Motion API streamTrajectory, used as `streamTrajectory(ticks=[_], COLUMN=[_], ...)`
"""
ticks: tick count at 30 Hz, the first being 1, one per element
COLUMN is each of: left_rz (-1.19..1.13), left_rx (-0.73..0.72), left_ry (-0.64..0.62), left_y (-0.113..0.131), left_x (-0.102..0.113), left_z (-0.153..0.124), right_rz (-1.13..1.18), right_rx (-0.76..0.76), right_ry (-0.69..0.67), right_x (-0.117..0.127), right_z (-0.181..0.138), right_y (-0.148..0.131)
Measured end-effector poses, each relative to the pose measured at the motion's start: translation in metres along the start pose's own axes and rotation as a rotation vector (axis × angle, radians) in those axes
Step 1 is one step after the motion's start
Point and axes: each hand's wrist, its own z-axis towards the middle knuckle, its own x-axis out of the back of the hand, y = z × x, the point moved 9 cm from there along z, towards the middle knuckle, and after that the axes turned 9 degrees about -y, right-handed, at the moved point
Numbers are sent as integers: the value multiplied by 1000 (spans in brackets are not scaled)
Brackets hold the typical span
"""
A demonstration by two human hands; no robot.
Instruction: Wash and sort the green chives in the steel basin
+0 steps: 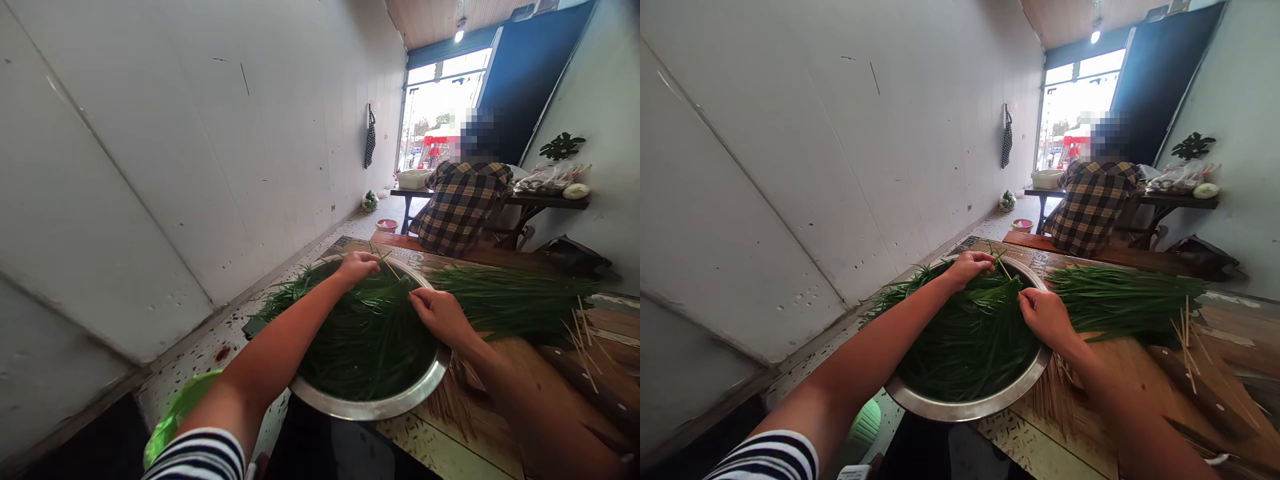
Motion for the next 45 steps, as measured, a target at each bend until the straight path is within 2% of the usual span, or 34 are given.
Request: streamTrajectory(ticks=[7, 13, 18, 22, 26, 32, 45], left_rz=[-179, -199, -120, 91, 232, 254, 163], left_rx=[11, 0, -10, -138, -206, -221, -126], left_ry=[-50, 15, 69, 129, 123, 146, 181], left_y=[-7, -5, -10, -3, 3, 10, 5], left_x=[-1, 8, 14, 17, 11, 10, 11], left_z=[4, 3, 6, 7, 6, 2, 0], right_rz=[7, 14, 17, 22, 24, 45, 31], right_rx=[-11, 0, 5, 1, -2, -9, -4], right_ry=[-10, -1, 21, 21, 12, -2, -4], right_x=[-1, 1, 3, 3, 3, 0, 0], right_z=[1, 0, -2, -2, -2, 0, 0], right_y=[2, 1, -1, -1, -1, 2, 1])
